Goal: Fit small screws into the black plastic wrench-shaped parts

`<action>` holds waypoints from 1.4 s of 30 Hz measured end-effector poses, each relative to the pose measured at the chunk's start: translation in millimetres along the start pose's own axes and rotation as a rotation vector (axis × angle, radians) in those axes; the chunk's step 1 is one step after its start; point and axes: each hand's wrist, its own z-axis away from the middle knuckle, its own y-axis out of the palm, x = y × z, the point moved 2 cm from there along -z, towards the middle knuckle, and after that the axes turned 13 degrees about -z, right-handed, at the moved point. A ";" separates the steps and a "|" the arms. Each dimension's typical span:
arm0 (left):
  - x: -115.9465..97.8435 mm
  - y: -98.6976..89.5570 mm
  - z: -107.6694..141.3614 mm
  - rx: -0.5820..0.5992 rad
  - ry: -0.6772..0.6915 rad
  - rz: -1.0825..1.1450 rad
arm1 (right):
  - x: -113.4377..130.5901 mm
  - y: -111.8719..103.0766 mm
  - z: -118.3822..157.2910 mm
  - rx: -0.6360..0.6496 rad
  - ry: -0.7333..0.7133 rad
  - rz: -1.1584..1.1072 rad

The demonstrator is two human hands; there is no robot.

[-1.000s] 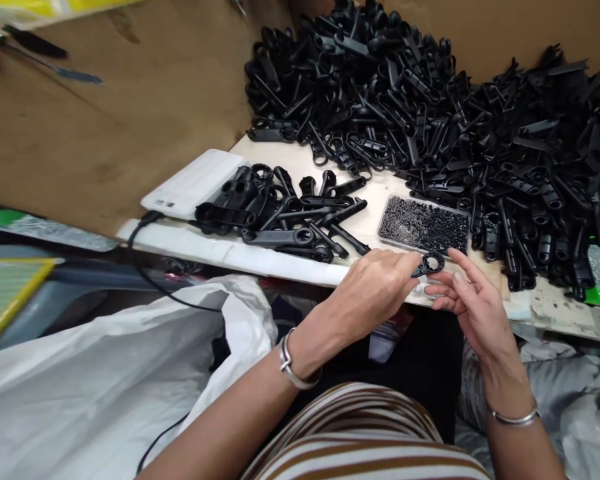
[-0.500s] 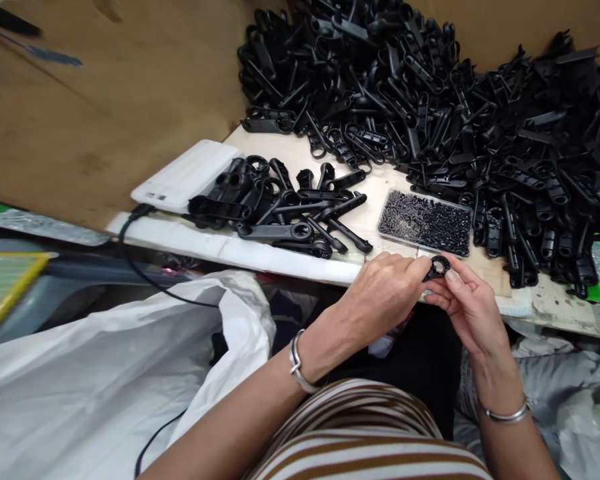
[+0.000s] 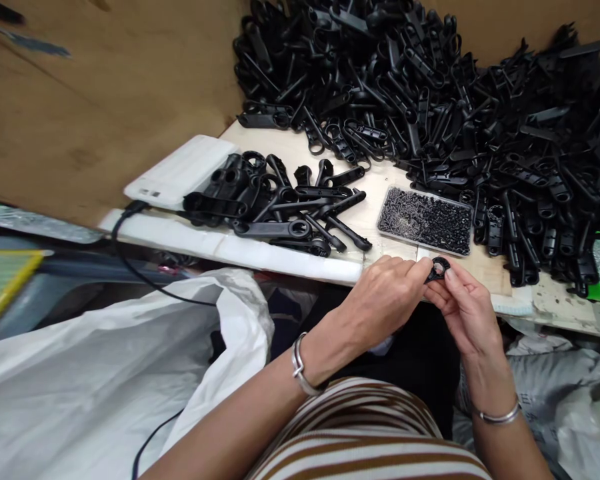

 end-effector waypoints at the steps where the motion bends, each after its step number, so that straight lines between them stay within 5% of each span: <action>1: 0.1 0.5 0.3 -0.004 -0.009 0.003 | -0.8 0.1 0.2 -0.010 -0.004 0.001; 21: -4.3 6.0 4.0 -0.148 -0.055 0.007 | -15.0 21.3 6.2 -0.044 -0.121 -0.114; 29: -1.4 5.3 4.1 -0.093 -0.081 0.023 | -20.1 27.7 5.3 -0.027 -0.164 -0.113; 36: 15.8 1.7 2.6 0.060 -0.022 -0.062 | -6.4 0.7 12.8 -0.083 0.006 0.033; 42: 28.1 4.0 -1.9 0.170 0.041 -0.049 | 24.5 -26.5 13.8 -0.106 -0.122 0.229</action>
